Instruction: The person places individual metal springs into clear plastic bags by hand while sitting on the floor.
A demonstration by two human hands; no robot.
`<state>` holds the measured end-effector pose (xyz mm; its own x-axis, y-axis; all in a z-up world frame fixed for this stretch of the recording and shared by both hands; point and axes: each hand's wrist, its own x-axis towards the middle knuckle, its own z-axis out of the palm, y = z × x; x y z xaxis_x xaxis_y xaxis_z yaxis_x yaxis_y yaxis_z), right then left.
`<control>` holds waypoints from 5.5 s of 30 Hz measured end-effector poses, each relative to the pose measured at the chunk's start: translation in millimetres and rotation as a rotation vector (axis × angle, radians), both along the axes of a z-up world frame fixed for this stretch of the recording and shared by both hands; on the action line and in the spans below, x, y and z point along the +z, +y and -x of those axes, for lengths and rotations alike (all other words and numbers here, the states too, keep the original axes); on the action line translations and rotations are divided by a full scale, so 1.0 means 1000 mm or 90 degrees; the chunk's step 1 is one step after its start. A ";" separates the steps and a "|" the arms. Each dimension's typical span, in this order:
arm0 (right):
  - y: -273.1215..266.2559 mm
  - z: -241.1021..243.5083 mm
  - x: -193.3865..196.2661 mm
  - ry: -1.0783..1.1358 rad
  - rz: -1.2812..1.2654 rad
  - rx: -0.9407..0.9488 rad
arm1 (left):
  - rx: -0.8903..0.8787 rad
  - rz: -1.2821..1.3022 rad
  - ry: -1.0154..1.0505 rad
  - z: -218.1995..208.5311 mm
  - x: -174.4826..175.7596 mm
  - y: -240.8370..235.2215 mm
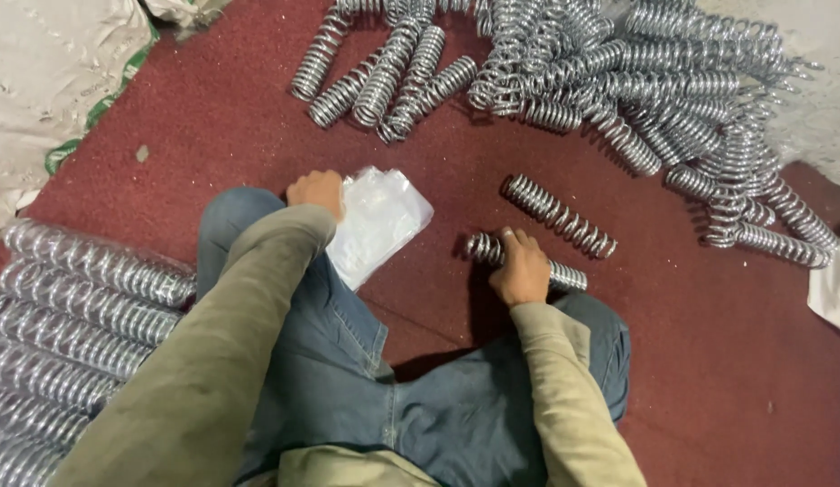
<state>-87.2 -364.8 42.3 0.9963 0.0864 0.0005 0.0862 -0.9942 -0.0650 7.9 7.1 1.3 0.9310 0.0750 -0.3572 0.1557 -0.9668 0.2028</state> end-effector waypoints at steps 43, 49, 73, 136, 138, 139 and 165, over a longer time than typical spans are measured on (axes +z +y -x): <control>0.078 0.170 0.162 0.171 -1.155 -0.232 | 0.127 1.081 0.321 0.237 0.155 -0.099; 0.083 0.160 0.166 0.120 -1.251 -0.281 | -0.038 0.915 -0.009 0.215 0.150 -0.112; 0.063 0.053 0.049 0.201 -0.884 -0.297 | 0.253 0.709 0.204 0.137 0.093 -0.123; 0.098 0.103 0.051 0.275 -0.495 -0.110 | -0.108 0.417 -0.006 0.165 0.055 -0.132; 0.104 0.124 0.083 0.284 -0.450 -0.088 | -0.104 0.379 0.049 0.187 0.088 -0.128; 0.107 0.135 0.099 0.290 -0.406 -0.066 | -0.102 0.341 0.102 0.199 0.104 -0.126; 0.078 0.155 0.177 -0.134 -0.713 -0.167 | 0.299 1.106 -0.412 0.219 0.179 -0.005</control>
<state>-242.0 -287.0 219.8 0.9544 -0.2761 0.1132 0.0002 -0.3787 -0.9255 -210.7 2.2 180.3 0.9473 0.3180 0.0374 -0.1783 0.4269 0.8865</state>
